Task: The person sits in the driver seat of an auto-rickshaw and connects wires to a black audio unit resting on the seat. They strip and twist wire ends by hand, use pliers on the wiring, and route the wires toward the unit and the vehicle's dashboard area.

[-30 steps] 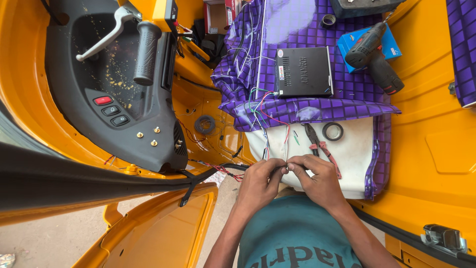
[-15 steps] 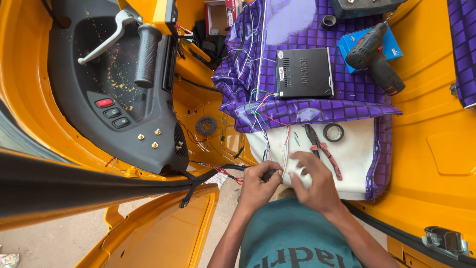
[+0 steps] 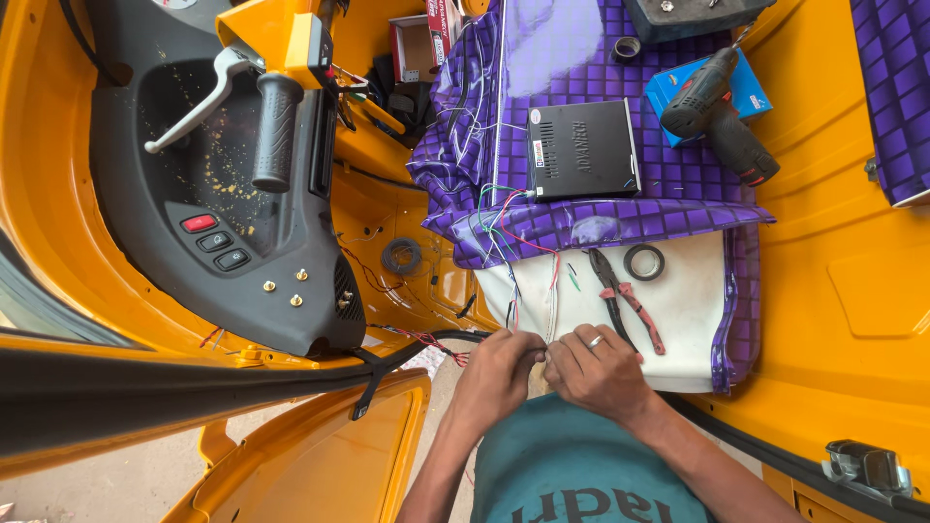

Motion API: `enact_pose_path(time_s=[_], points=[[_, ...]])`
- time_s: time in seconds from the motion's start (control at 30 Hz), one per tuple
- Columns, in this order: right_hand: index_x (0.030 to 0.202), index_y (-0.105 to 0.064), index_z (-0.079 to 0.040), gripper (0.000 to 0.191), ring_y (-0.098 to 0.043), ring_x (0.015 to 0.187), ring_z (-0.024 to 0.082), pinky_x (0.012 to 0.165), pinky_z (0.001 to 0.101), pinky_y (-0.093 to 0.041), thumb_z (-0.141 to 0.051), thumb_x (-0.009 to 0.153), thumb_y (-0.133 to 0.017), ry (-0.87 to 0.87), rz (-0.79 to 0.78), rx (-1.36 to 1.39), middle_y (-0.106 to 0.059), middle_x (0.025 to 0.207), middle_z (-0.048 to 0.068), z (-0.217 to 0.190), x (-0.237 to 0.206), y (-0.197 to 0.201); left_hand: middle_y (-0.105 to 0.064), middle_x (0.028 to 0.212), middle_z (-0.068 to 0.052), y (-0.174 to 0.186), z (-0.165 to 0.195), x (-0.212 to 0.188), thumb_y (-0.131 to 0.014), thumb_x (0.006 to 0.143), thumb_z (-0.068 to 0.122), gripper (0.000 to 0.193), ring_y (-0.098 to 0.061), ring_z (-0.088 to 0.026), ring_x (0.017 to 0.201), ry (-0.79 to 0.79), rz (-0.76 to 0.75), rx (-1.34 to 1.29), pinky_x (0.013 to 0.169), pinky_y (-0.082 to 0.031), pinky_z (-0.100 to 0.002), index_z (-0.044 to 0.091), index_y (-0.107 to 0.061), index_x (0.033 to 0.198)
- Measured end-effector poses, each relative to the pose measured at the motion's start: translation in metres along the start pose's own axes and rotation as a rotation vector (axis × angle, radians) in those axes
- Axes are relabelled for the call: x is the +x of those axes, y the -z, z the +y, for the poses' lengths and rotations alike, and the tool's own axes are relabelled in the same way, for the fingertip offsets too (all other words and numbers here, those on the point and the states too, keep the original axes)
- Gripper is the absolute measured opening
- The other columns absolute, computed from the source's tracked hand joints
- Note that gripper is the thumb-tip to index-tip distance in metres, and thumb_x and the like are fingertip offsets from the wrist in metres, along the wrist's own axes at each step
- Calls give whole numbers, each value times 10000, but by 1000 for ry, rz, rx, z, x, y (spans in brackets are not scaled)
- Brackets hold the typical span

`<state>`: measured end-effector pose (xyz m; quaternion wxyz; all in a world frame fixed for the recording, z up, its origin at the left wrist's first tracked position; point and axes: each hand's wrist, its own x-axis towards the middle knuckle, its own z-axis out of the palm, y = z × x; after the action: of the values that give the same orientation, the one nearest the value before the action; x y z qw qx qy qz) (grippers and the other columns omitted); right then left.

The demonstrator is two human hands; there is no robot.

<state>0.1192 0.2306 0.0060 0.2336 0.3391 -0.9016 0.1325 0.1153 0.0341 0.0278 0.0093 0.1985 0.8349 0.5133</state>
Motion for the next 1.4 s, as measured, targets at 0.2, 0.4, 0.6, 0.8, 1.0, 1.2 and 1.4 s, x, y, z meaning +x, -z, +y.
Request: enact_pose_path(time_s=[0.2,0.4,0.6,0.8,1.0,1.2,1.4], points=[[815,-655,-12,243,-563,626,128,591,297,-482,-214,931,-585,-1158,-368,1219,-622,684,30,-12,-4,-24,-688,863,-129,-1,-8,-11,-621,759,-106,287,-653,-325,849,-205,79,210,756,-522,-414,14,-689,1010],[998,-703,-43,229,-642,797,208,691,334,-524,-189,830,-652,-426,-93,632,-699,867,70,-7,9,13,-689,765,-95,-3,-15,-14,-669,798,-80,197,-652,-276,707,-83,150,71,635,-516,-379,25,-722,957],[971,-677,-11,174,-611,769,222,725,430,-506,-140,855,-659,43,46,79,-644,788,59,-8,5,11,-672,736,-108,-7,-12,-14,-716,807,-62,144,-656,-273,660,-14,170,28,578,-505,-369,27,-735,919],[900,-678,-2,261,-525,629,131,603,314,-462,-242,983,-617,-1066,-433,1087,-576,667,23,-18,-2,-12,-740,873,-107,-9,-13,-19,-647,776,-110,229,-675,-278,768,-245,179,99,673,-543,-365,10,-707,962],[962,-695,-52,161,-611,803,226,756,362,-506,-180,863,-689,-394,-44,514,-661,806,50,-19,13,28,-734,813,-86,-7,-14,-21,-689,798,-112,194,-670,-256,717,-121,180,-12,623,-530,-351,6,-721,949],[892,-658,-15,138,-617,872,275,817,414,-525,-132,826,-693,-15,21,107,-628,823,94,-19,14,20,-734,837,-88,-4,-9,-23,-687,795,-128,208,-673,-257,737,-162,226,14,638,-530,-352,3,-716,954],[937,-672,-3,206,-636,844,274,759,403,-523,-152,800,-710,-1174,-428,1312,-669,864,108,-21,3,-1,-736,841,-87,-7,-9,-23,-690,789,-136,206,-666,-254,725,-208,237,53,629,-529,-348,-5,-710,946]])
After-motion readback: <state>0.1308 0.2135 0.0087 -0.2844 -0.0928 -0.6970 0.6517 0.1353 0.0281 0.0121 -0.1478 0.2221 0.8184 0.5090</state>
